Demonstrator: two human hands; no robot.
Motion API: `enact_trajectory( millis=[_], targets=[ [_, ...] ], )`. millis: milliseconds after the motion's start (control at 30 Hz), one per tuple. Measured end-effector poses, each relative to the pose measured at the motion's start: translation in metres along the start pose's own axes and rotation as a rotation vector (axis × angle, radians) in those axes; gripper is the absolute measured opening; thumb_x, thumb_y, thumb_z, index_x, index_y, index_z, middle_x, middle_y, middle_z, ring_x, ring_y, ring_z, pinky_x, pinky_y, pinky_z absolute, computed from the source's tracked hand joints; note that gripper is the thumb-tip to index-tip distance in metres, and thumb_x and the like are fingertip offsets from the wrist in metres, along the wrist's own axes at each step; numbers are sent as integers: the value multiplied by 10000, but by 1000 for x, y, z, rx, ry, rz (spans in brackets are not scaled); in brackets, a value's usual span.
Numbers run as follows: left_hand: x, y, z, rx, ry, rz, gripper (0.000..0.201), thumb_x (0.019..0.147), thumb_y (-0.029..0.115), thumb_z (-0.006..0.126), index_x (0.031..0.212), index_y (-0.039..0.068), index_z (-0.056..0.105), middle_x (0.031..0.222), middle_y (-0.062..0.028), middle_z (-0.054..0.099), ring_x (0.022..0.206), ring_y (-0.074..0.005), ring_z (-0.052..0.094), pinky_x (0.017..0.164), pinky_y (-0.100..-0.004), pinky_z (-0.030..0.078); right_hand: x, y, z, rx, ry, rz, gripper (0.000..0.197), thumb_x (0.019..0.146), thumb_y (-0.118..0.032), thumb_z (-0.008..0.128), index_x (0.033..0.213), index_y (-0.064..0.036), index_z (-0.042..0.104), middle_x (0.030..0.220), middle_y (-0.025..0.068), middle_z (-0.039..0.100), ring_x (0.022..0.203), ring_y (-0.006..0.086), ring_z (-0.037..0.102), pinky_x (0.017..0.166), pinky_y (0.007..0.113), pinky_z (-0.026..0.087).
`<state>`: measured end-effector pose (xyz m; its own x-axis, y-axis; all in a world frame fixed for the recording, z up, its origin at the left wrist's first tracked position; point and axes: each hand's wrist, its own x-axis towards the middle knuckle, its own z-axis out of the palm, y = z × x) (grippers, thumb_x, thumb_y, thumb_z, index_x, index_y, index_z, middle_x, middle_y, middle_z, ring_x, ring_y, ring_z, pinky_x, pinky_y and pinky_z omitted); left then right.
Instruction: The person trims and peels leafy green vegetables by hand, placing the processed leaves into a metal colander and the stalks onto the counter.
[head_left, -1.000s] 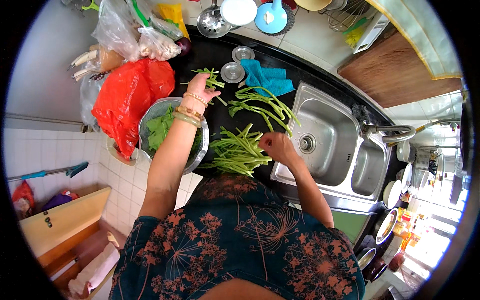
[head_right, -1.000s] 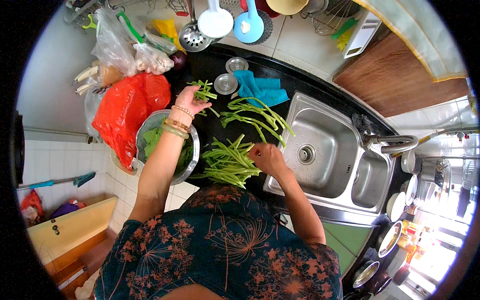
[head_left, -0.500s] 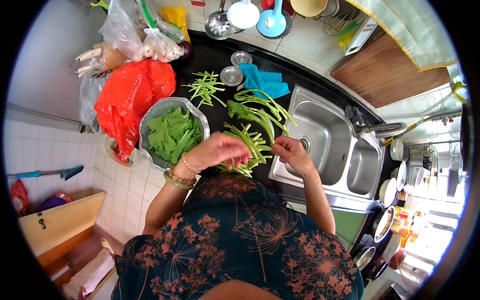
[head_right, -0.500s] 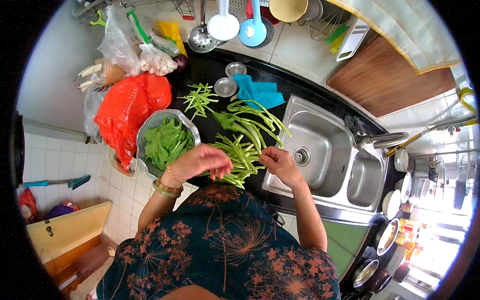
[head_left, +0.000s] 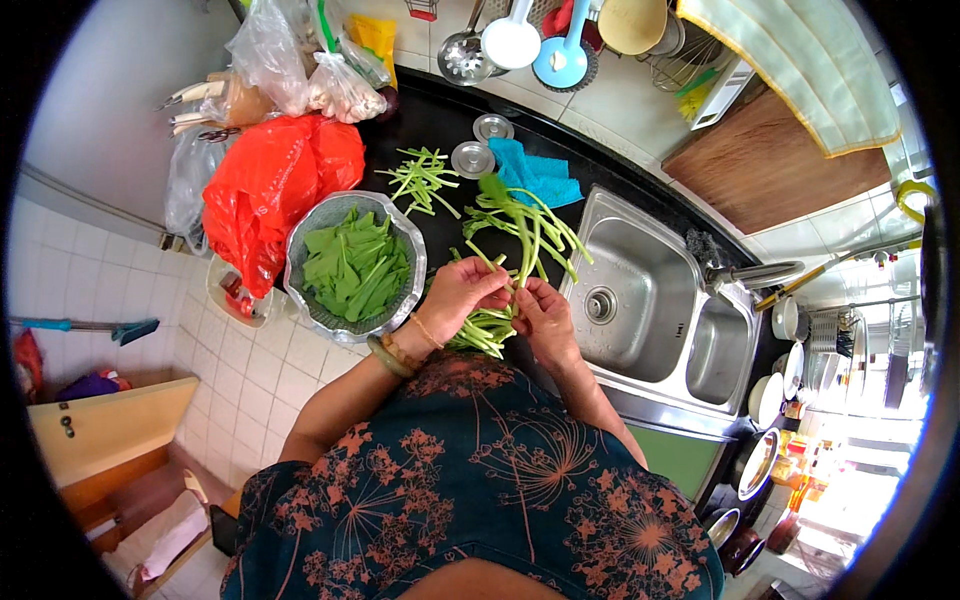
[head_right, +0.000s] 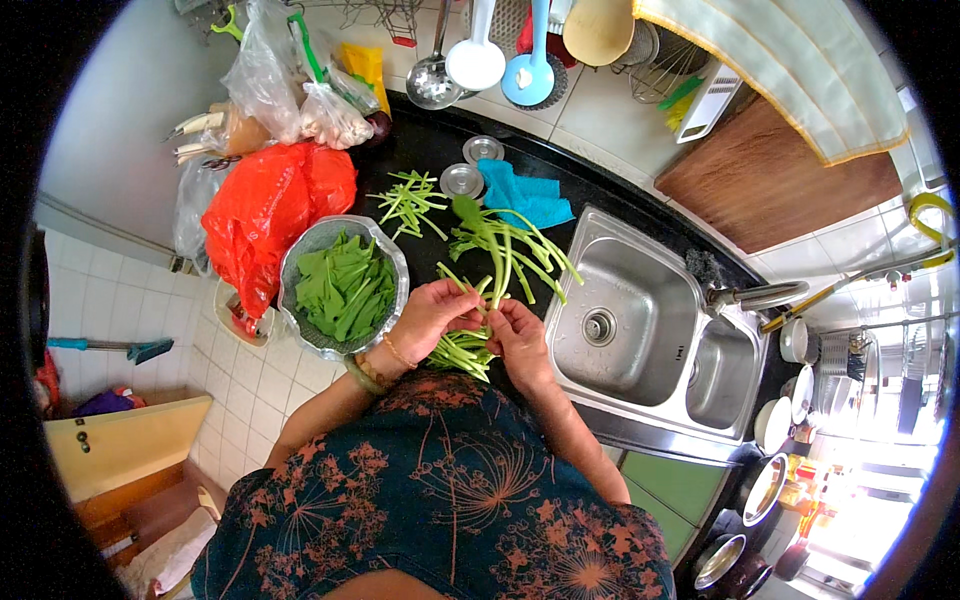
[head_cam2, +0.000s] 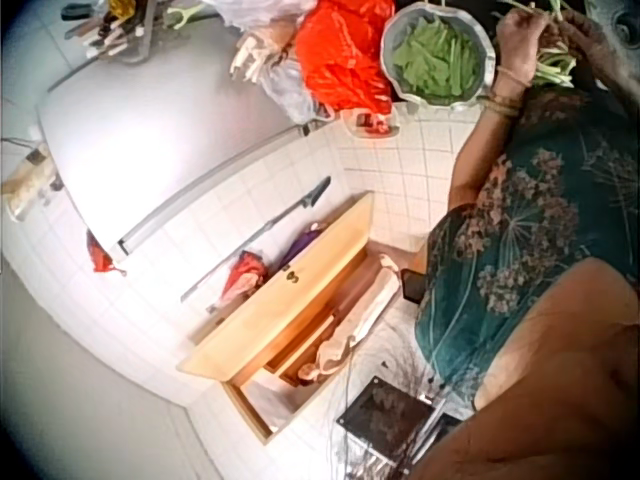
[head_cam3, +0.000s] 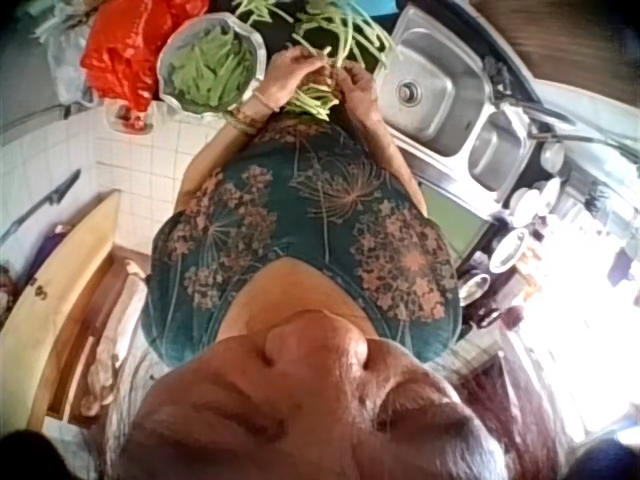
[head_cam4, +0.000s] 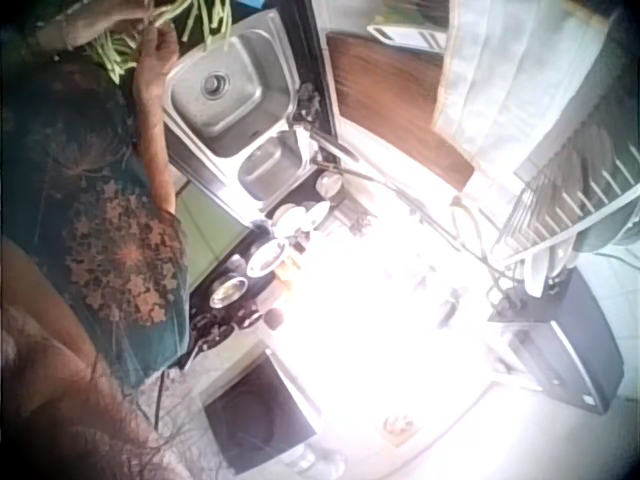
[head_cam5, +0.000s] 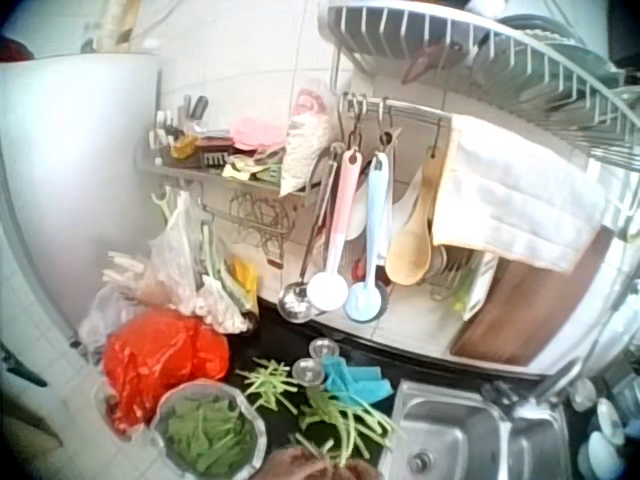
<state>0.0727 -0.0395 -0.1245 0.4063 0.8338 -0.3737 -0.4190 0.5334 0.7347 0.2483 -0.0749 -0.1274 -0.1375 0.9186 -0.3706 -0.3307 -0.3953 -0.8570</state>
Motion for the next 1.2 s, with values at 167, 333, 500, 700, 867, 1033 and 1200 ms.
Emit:
enact_trajectory(
  millis=[167, 333, 500, 700, 867, 1033, 1200],
  targets=[
    [6, 5, -24, -416, 114, -4, 198, 940, 158, 612, 1080, 17, 620, 954, -59, 664, 844, -136, 654, 738, -262, 558, -10, -17, 1, 242, -149, 53, 137, 973, -168, 576, 1060, -67, 608, 885, -19, 610, 687, 36, 489, 550, 193, 372],
    [6, 17, -10, -135, -158, 17, 363, 980, 200, 529, 1309, 49, 526, 1038, -45, 627, 838, -128, 609, 686, -304, 529, -12, -24, -3, 246, -317, 194, 191, 972, -193, 566, 1097, -55, 608, 891, 2, 608, 675, 42, 483, 537, 189, 347],
    [15, 17, -5, -245, -404, -102, 386, 989, 208, 516, 1332, 32, 490, 1019, -54, 609, 735, -141, 598, 638, -311, 556, -11, -31, 0, 206, -404, 306, 251, 971, -232, 553, 1112, -31, 602, 862, 15, 597, 625, 42, 456, 505, 188, 325],
    [14, 16, -12, -235, -433, -142, 267, 953, 145, 567, 1191, 24, 569, 918, -27, 616, 796, -133, 597, 749, -294, 521, -7, -27, -3, 169, -392, 264, 302, 995, -314, 524, 1113, -51, 615, 799, -19, 575, 548, 23, 367, 455, 163, 265],
    [4, 17, -6, -252, -357, -155, 157, 957, 171, 580, 1036, 37, 599, 887, -28, 625, 777, -117, 603, 744, -249, 504, -3, -21, -7, 287, -471, 287, 286, 982, -326, 548, 1065, -60, 613, 781, -27, 561, 530, 12, 335, 444, 162, 248],
    [4, 4, 1, -254, -205, -30, 164, 961, 220, 596, 972, 59, 623, 783, 13, 595, 656, -58, 521, 591, -183, 413, -3, -15, 2, 314, -369, 174, 234, 965, -315, 581, 1008, -88, 615, 780, -45, 558, 519, 13, 319, 443, 164, 237],
    [2, 0, 5, -235, -61, 67, 174, 937, 241, 636, 953, 68, 630, 712, 53, 535, 596, -29, 450, 505, -172, 330, -2, -10, 11, 344, -288, 82, 218, 960, -315, 590, 944, -99, 614, 788, -46, 571, 498, 10, 316, 433, 165, 225]
  ],
)
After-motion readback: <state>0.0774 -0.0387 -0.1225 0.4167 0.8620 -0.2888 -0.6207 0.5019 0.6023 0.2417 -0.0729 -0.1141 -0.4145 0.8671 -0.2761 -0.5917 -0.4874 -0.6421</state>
